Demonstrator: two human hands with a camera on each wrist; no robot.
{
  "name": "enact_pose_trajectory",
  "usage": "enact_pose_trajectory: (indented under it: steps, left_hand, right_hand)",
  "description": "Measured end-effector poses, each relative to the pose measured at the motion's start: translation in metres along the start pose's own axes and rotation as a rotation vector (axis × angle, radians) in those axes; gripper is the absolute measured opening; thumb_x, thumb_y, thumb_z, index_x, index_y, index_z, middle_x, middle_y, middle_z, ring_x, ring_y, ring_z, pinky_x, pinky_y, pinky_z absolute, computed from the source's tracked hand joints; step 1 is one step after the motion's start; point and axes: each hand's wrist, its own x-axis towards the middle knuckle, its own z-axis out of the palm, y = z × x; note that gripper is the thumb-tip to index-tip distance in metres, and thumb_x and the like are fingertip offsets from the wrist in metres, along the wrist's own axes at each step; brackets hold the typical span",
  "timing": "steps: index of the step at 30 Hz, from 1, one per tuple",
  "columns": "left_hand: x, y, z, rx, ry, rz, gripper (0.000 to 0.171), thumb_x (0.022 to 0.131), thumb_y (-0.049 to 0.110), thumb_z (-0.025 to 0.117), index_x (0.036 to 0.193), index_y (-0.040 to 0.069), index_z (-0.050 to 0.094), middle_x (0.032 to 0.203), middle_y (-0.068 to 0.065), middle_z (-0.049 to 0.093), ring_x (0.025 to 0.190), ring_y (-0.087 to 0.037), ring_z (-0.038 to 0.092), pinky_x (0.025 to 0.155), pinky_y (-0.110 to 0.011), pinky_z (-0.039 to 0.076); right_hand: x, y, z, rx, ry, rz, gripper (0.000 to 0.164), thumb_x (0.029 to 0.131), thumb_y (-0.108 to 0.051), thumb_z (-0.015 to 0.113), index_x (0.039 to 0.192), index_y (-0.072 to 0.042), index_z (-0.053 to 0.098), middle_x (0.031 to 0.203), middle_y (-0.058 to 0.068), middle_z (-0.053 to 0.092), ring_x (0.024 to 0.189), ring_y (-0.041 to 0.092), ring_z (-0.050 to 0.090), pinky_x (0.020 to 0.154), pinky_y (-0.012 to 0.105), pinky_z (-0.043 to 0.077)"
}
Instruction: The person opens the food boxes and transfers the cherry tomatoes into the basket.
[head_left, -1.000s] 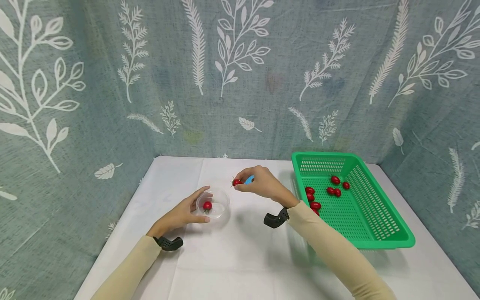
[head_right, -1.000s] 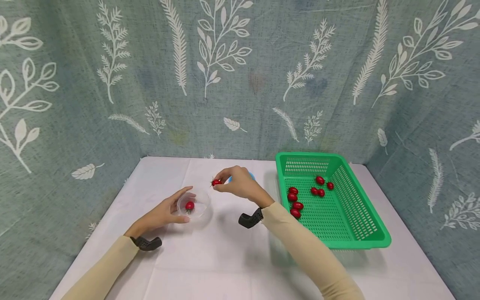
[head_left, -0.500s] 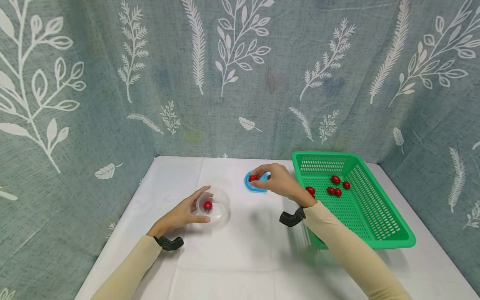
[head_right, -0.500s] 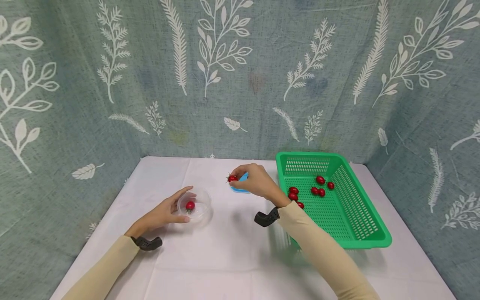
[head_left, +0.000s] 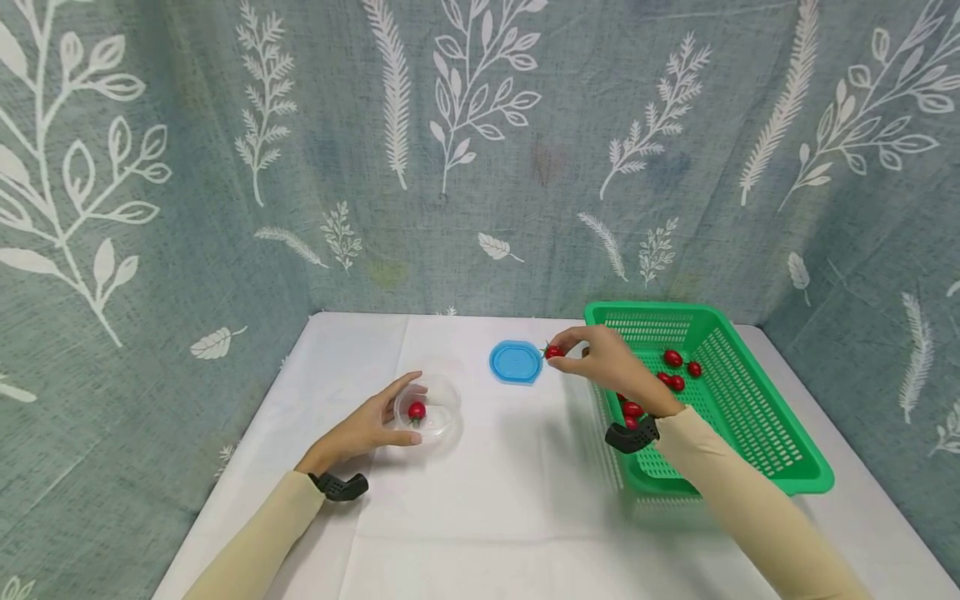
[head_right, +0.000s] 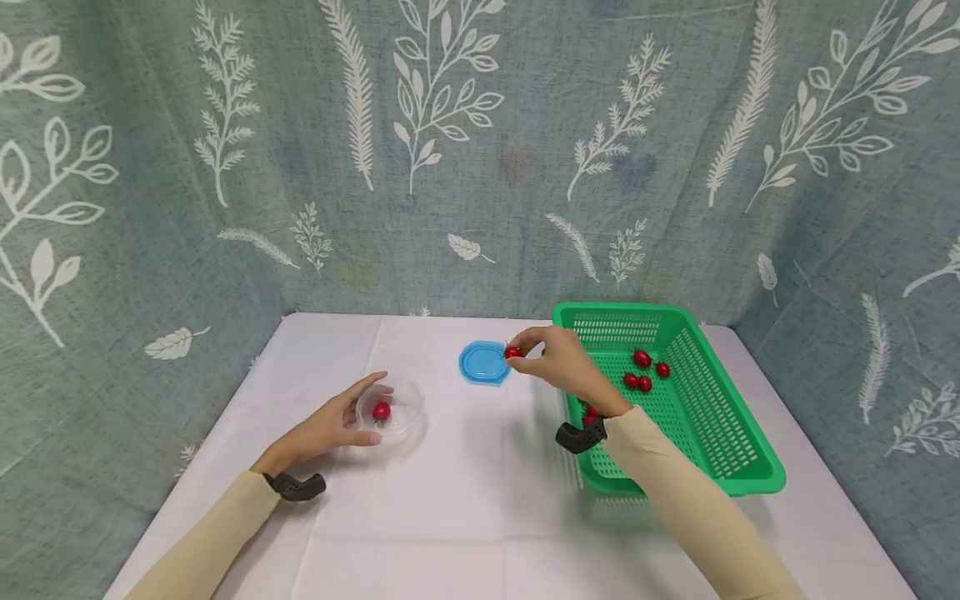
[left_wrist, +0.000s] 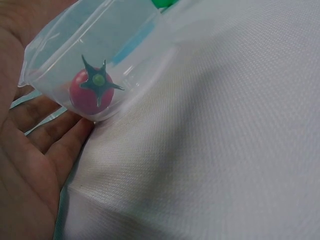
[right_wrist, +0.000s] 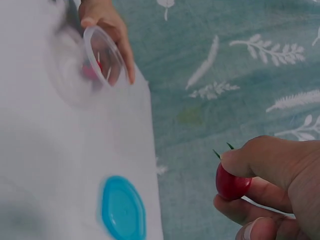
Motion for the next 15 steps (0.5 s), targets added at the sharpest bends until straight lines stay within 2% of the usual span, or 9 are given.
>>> enact_pose_trajectory:
  steps: [8,13,15]
  left_hand:
    - [-0.001,-0.002,0.000,0.000,0.007,0.002,0.108,0.085,0.025,0.088,0.166,0.025,0.017,0.160,-0.002,0.038,0.156,-0.028,0.017,0.121,-0.060,0.023]
    - [0.000,-0.002,0.000,0.001,0.007,0.007,0.108,0.085,0.026,0.088,0.166,0.024,0.017,0.160,-0.001,0.039,0.155,-0.028,0.019,0.121,-0.060,0.024]
    - [0.000,-0.002,0.000,0.002,0.006,0.006,0.108,0.084,0.026,0.088,0.166,0.025,0.017,0.160,-0.002,0.039,0.155,-0.029,0.019,0.121,-0.060,0.024]
  right_hand:
    - [-0.015,0.021,-0.020,-0.008,0.021,0.078,0.026,0.095,-0.033,0.077,0.117,-0.018,0.075,0.110,0.003,0.071,0.076,0.023,0.059,0.062,0.036,0.049]
    - [-0.026,0.033,-0.031,-0.023,0.039,0.101,0.024,0.096,-0.031,0.076,0.116,-0.018,0.076,0.111,0.004,0.071,0.077,0.024,0.063,0.066,0.039,0.053]
    - [-0.031,0.038,-0.035,-0.032,0.048,0.116,0.025,0.096,-0.032,0.076,0.117,-0.018,0.076,0.112,0.004,0.071,0.084,0.024,0.065,0.070,0.039,0.054]
